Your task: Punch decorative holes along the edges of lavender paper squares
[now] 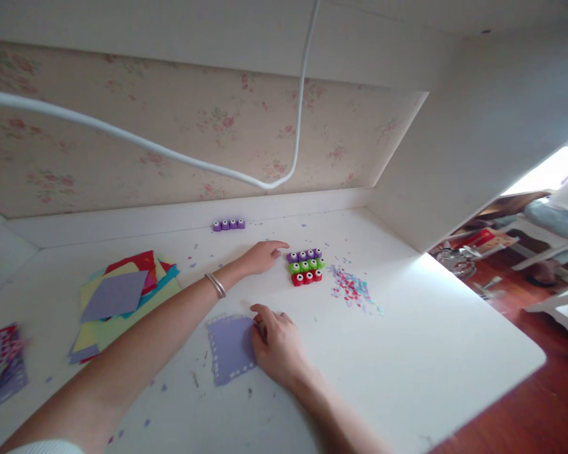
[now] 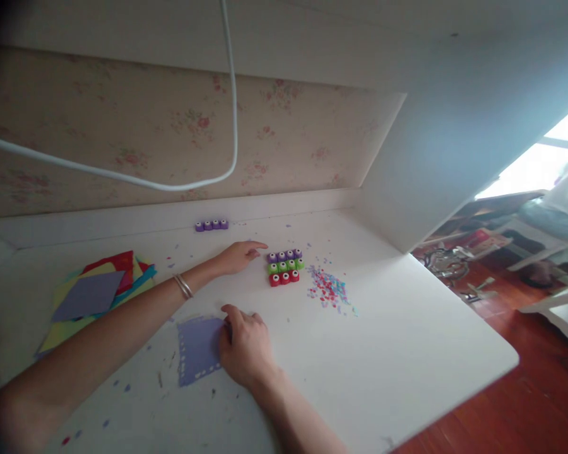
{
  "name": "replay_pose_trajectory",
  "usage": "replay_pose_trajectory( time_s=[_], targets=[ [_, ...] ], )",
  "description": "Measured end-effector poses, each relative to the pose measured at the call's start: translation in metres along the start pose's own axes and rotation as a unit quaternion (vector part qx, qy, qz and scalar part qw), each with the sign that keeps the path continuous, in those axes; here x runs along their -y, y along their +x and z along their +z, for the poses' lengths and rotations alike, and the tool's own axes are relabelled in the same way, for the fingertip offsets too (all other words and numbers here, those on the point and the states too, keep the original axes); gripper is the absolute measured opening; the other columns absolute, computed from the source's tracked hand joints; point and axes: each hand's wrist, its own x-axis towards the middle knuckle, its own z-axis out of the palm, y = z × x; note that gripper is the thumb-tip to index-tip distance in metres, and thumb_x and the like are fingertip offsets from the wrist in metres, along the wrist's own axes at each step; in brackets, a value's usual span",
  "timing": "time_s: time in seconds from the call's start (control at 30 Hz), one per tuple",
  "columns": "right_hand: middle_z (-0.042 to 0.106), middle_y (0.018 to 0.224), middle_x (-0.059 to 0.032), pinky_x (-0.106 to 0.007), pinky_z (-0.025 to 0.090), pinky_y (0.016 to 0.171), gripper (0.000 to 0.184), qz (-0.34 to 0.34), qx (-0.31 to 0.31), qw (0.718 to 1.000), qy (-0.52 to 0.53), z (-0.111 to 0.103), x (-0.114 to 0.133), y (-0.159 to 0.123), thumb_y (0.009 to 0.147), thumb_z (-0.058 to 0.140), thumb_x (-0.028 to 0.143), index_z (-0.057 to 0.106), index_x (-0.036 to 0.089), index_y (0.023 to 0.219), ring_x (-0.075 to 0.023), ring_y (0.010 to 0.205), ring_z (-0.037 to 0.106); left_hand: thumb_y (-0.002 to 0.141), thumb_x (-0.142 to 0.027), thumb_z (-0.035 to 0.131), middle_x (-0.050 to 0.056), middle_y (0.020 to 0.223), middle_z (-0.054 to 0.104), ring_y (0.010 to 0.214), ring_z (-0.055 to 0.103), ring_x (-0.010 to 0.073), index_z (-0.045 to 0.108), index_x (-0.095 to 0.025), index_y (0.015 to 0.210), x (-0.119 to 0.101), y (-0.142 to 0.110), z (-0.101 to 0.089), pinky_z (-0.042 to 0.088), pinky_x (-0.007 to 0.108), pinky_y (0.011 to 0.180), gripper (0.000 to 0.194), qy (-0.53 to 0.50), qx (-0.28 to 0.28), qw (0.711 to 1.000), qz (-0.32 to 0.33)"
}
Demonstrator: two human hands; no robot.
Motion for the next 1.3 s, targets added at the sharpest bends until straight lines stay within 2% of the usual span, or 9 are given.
replay_pose_trajectory(
  time_s=[0.23, 0.33, 0.43, 0.53, 0.67, 0.77, 0.9, 1.1, 1.3],
  targets=[
    [0.070, 0.097, -0.0025, -0.027, 0.047, 0.067, 0.038, 0.038, -0.022, 0.993, 0.113, 0.005, -0.007, 0.002, 0.083, 0.051, 0.017, 0.056, 0.024, 0.121, -0.0136, 0.067, 0.061, 0.094, -0.037, 0.041, 0.008, 0.116, 0.069, 0.106, 0.063, 0.0213, 0.068, -0.017, 0.109, 0.008, -0.097, -0.056, 0.048, 0.034, 0.094, 0.036, 0.012, -0.064, 0.995, -0.078],
    [0.066, 0.091, -0.0019, -0.023, 0.044, 0.056, 0.034, 0.071, -0.036, 0.973, 0.218, 0.006, -0.012, 0.005, 0.083, 0.054, 0.024, 0.057, 0.022, 0.116, -0.0106, 0.059, 0.058, 0.092, -0.048, 0.046, 0.007, 0.114, 0.070, 0.104, 0.064, 0.0225, 0.067, -0.020, 0.108, 0.006, -0.153, -0.069, 0.050, 0.034, 0.092, 0.039, -0.058, -0.036, 0.986, -0.153],
    [0.063, 0.085, -0.0009, -0.023, 0.042, 0.055, 0.033, 0.073, -0.047, 0.950, 0.300, 0.007, -0.011, 0.005, 0.081, 0.060, 0.031, 0.058, 0.020, 0.113, -0.0108, 0.061, 0.055, 0.089, -0.049, 0.051, 0.011, 0.124, 0.065, 0.106, 0.065, 0.0233, 0.057, -0.020, 0.126, -0.007, -0.204, -0.067, 0.054, 0.034, 0.084, 0.047, -0.199, -0.010, 0.957, -0.211],
    [0.060, 0.076, 0.0021, -0.023, 0.040, 0.053, 0.037, 0.066, -0.017, 0.929, 0.363, 0.013, -0.001, 0.000, 0.079, 0.065, 0.036, 0.057, 0.020, 0.111, -0.0098, 0.057, 0.051, 0.081, -0.043, 0.065, 0.014, 0.122, 0.066, 0.108, 0.064, 0.0249, 0.053, -0.017, 0.129, -0.028, -0.243, -0.052, 0.052, 0.037, 0.088, 0.055, -0.251, -0.050, 0.939, -0.229],
    [0.063, 0.079, 0.0018, -0.023, 0.041, 0.054, 0.045, 0.053, 0.067, 0.903, 0.421, 0.023, 0.018, -0.011, 0.077, 0.071, 0.042, 0.055, 0.022, 0.113, -0.0097, 0.057, 0.052, 0.084, -0.043, 0.060, 0.006, 0.090, 0.072, 0.083, 0.068, 0.0208, 0.064, -0.017, 0.100, -0.046, -0.283, -0.041, 0.053, 0.032, 0.073, 0.031, -0.249, -0.079, 0.936, -0.237],
    [0.067, 0.091, -0.0036, -0.025, 0.045, 0.056, 0.047, 0.047, 0.095, 0.910, 0.401, 0.025, 0.027, -0.015, 0.078, 0.070, 0.046, 0.054, 0.021, 0.115, -0.0107, 0.060, 0.054, 0.084, -0.044, 0.060, 0.003, 0.086, 0.071, 0.079, 0.067, 0.0187, 0.064, -0.019, 0.091, -0.046, -0.316, -0.051, 0.052, 0.029, 0.071, 0.027, -0.224, -0.114, 0.934, -0.255],
    [0.065, 0.090, -0.0049, -0.027, 0.046, 0.058, 0.042, 0.049, 0.074, 0.930, 0.357, 0.023, 0.025, -0.015, 0.083, 0.065, 0.048, 0.056, 0.020, 0.113, -0.0119, 0.062, 0.054, 0.080, -0.047, 0.064, 0.004, 0.093, 0.072, 0.084, 0.067, 0.0199, 0.060, -0.018, 0.112, -0.029, -0.371, -0.090, 0.052, 0.030, 0.075, 0.043, -0.175, -0.226, 0.903, -0.322],
    [0.064, 0.086, -0.0031, -0.028, 0.046, 0.058, 0.041, 0.047, 0.091, 0.946, 0.309, 0.030, 0.019, -0.015, 0.085, 0.061, 0.050, 0.057, 0.021, 0.113, -0.0133, 0.063, 0.054, 0.074, -0.050, 0.069, 0.005, 0.100, 0.070, 0.081, 0.062, 0.0147, 0.052, -0.015, 0.126, 0.018, -0.455, -0.169, 0.049, 0.025, 0.071, 0.064, -0.106, -0.426, 0.778, -0.450],
    [0.064, 0.087, -0.0029, -0.027, 0.045, 0.057, 0.040, 0.051, 0.102, 0.951, 0.287, 0.031, 0.018, -0.016, 0.086, 0.060, 0.052, 0.058, 0.022, 0.112, -0.0138, 0.064, 0.054, 0.082, -0.053, 0.057, 0.001, 0.088, 0.071, 0.075, 0.062, 0.0121, 0.054, -0.013, 0.121, 0.063, -0.485, -0.196, 0.048, 0.020, 0.063, 0.056, 0.034, -0.374, 0.791, -0.483]
  ],
)
